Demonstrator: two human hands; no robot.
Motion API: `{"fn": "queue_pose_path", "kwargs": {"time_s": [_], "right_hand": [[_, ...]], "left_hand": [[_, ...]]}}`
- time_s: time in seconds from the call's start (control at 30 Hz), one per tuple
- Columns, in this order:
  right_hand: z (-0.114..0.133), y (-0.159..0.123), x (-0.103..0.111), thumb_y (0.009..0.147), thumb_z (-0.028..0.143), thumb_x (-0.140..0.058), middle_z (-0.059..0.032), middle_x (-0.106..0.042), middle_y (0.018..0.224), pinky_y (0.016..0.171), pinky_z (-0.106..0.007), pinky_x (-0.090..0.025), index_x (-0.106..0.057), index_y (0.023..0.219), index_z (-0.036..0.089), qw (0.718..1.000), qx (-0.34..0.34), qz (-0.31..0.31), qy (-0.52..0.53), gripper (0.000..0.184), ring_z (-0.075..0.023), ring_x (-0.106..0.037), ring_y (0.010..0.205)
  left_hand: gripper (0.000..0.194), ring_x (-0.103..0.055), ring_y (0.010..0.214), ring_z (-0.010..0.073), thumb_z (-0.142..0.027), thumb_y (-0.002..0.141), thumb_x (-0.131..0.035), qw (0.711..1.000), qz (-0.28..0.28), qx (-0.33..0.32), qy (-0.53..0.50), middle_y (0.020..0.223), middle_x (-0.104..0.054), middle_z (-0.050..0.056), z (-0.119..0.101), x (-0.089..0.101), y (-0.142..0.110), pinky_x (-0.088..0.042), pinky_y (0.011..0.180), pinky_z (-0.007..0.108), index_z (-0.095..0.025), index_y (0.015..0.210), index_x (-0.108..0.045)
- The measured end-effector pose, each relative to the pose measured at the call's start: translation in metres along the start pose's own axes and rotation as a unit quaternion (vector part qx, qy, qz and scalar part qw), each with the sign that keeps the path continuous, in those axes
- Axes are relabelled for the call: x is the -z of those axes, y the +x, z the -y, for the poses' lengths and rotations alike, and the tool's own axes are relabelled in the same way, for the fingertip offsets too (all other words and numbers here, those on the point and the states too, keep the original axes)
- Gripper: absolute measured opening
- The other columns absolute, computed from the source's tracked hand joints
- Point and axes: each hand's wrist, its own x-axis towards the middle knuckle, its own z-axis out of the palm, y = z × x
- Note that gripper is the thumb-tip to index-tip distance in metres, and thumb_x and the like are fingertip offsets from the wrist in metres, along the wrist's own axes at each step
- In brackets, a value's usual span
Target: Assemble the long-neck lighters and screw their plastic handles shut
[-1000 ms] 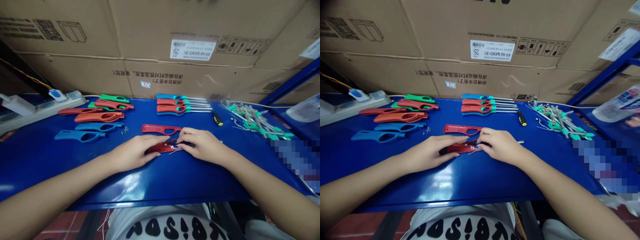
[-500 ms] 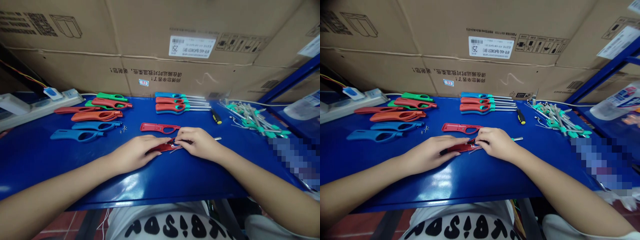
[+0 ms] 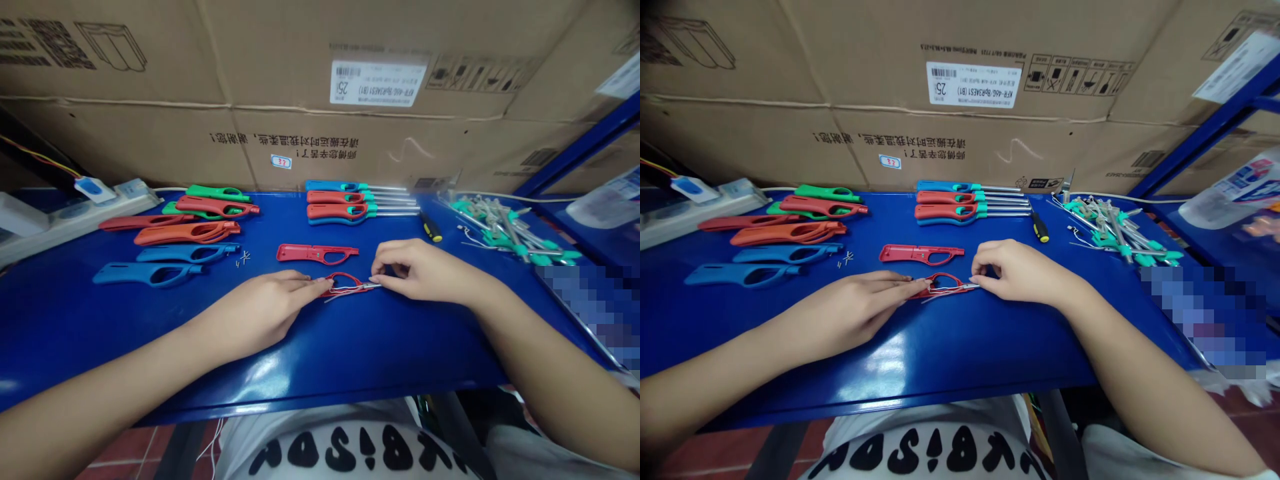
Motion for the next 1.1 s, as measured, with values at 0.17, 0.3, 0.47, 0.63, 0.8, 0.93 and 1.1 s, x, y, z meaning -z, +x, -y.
{"fn": "queue_pose_path", "kwargs": {"time_s": [0.17, 0.3, 0.47, 0.63, 0.8, 0.93, 1.1], "right_hand": [[-0.005, 0.004, -0.002, 0.090, 0.038, -0.069, -0.0040, -0.072, 0.092, 0.069, -0.028, -0.043, -0.076, 0.086, 0.020, 0.999, -0.031, 0.020, 0.012, 0.019, -0.0164, -0.063, 0.080], [-0.006, 0.012, -0.008, 0.083, 0.039, -0.075, -0.0019, -0.070, 0.072, 0.058, -0.026, -0.039, -0.075, 0.079, 0.020, 0.989, -0.139, 0.020, 0.046, 0.020, -0.0147, -0.058, 0.064], [-0.002, 0.012, -0.009, 0.083, 0.038, -0.075, -0.0017, -0.069, 0.072, 0.057, -0.026, -0.038, -0.074, 0.081, 0.020, 0.985, -0.166, 0.015, 0.044, 0.019, -0.0138, -0.056, 0.061], [0.005, 0.004, -0.008, 0.091, 0.020, -0.062, -0.0040, -0.069, 0.102, 0.070, -0.026, -0.042, -0.068, 0.104, 0.021, 0.999, -0.048, 0.016, 0.005, 0.015, -0.0157, -0.060, 0.082], [0.011, 0.001, -0.014, 0.090, 0.012, -0.056, -0.0061, -0.062, 0.116, 0.073, -0.027, -0.044, -0.061, 0.117, 0.022, 0.999, 0.024, 0.025, -0.010, 0.029, -0.0159, -0.060, 0.087], [0.014, 0.004, -0.020, 0.094, 0.017, -0.053, -0.0062, -0.060, 0.117, 0.070, -0.027, -0.043, -0.062, 0.115, 0.023, 0.998, 0.051, 0.024, -0.034, 0.024, -0.0150, -0.061, 0.083], [0.015, 0.008, -0.026, 0.096, 0.027, -0.059, -0.0045, -0.062, 0.111, 0.065, -0.025, -0.039, -0.064, 0.103, 0.023, 0.997, 0.047, -0.005, -0.054, 0.009, -0.0145, -0.060, 0.080]], "left_hand": [[0.047, -0.068, 0.109, 0.0230, -0.010, 0.099, -0.045, 1.000, -0.009, 0.000, -0.012, 0.125, -0.070, 0.011, 0.001, 0.000, 0.000, -0.058, 0.095, 0.038, -0.020, 0.145, -0.054], [0.046, -0.068, 0.109, 0.0221, -0.010, 0.100, -0.043, 0.999, -0.018, -0.013, -0.030, 0.126, -0.070, 0.010, 0.002, -0.002, 0.001, -0.058, 0.094, 0.037, -0.019, 0.143, -0.055], [0.046, -0.068, 0.106, 0.0214, -0.009, 0.099, -0.046, 0.998, -0.028, -0.004, -0.054, 0.121, -0.071, 0.010, 0.003, -0.002, 0.002, -0.058, 0.092, 0.035, -0.019, 0.142, -0.056], [0.043, -0.070, 0.103, 0.0213, -0.013, 0.098, -0.049, 0.997, -0.042, 0.000, -0.069, 0.119, -0.073, 0.008, 0.003, 0.001, 0.004, -0.058, 0.092, 0.036, -0.022, 0.139, -0.059], [0.041, -0.070, 0.105, 0.0223, -0.013, 0.097, -0.050, 0.997, -0.039, -0.001, -0.072, 0.121, -0.072, 0.009, 0.006, 0.003, 0.003, -0.058, 0.095, 0.039, -0.020, 0.135, -0.061], [0.038, -0.065, 0.115, 0.0256, -0.014, 0.098, -0.050, 0.998, -0.041, -0.007, -0.050, 0.129, -0.068, 0.011, 0.008, -0.001, 0.004, -0.055, 0.101, 0.043, -0.018, 0.134, -0.061], [0.031, -0.064, 0.116, 0.0234, -0.020, 0.101, -0.051, 0.994, -0.070, -0.024, -0.083, 0.128, -0.067, 0.012, 0.008, -0.010, 0.008, -0.055, 0.101, 0.041, -0.018, 0.129, -0.064]]}}
